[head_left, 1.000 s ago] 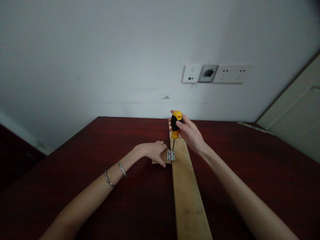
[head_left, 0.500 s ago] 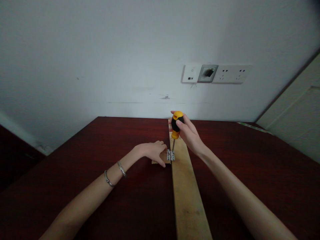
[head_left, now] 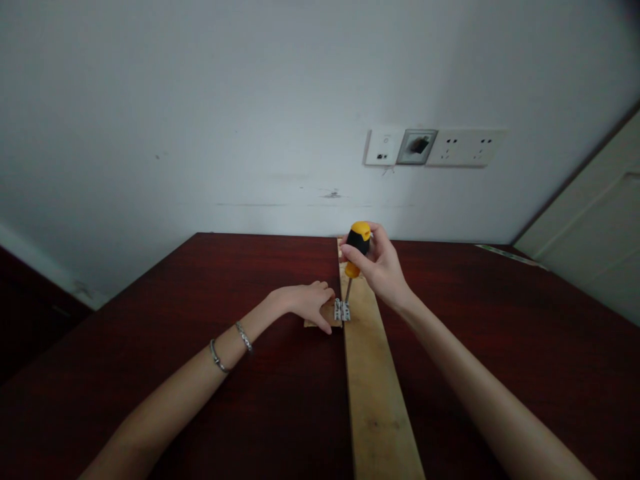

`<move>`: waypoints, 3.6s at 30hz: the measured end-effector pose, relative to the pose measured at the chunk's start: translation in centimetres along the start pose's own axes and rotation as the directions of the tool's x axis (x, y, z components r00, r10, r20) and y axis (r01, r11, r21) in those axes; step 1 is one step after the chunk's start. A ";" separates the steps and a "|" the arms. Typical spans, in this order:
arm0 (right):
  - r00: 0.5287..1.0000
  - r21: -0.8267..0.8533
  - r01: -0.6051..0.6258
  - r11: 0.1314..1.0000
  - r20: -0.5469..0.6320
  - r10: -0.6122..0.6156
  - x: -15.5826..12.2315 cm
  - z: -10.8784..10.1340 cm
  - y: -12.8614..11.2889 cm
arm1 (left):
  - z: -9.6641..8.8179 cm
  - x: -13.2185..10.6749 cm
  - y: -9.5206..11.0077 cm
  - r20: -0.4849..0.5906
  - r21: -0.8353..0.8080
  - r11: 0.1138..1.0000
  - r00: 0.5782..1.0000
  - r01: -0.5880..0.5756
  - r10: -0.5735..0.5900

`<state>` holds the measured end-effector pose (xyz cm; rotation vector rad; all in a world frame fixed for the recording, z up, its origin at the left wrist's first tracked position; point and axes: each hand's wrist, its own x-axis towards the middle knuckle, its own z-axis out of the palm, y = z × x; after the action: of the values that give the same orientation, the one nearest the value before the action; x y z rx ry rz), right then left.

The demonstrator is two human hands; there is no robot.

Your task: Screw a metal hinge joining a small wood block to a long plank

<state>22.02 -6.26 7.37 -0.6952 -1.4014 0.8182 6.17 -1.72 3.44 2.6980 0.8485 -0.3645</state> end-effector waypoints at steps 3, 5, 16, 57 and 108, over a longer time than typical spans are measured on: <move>1.000 -0.036 -0.011 0.999 0.003 0.011 -0.1 0.0 0.7 | -0.1 -0.1 0.1 0.002 0.007 1.000 1.000 0.000 0.000; 0.998 0.027 -0.029 0.999 0.058 0.027 -0.1 -0.2 1.1 | -0.2 -0.1 0.0 0.005 0.009 1.000 1.000 -0.008 0.008; 0.999 0.111 -0.003 0.994 0.051 -0.002 0.2 -0.7 0.0 | 0.1 0.1 -0.2 0.001 -0.001 1.000 1.000 -0.013 0.013; 0.932 -0.111 -0.148 0.983 0.318 0.176 0.8 -3.0 -2.6 | 0.5 0.3 -0.4 -0.027 0.015 0.999 0.998 -0.049 0.050; 0.968 -0.261 0.212 0.942 0.188 -0.165 0.6 -2.7 -1.7 | 1.7 1.1 -1.0 -0.306 -0.395 0.879 0.941 -0.267 0.148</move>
<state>24.85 -6.55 8.91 -0.7058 -1.7257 0.5388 6.16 -0.96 1.34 2.4064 0.6010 0.2235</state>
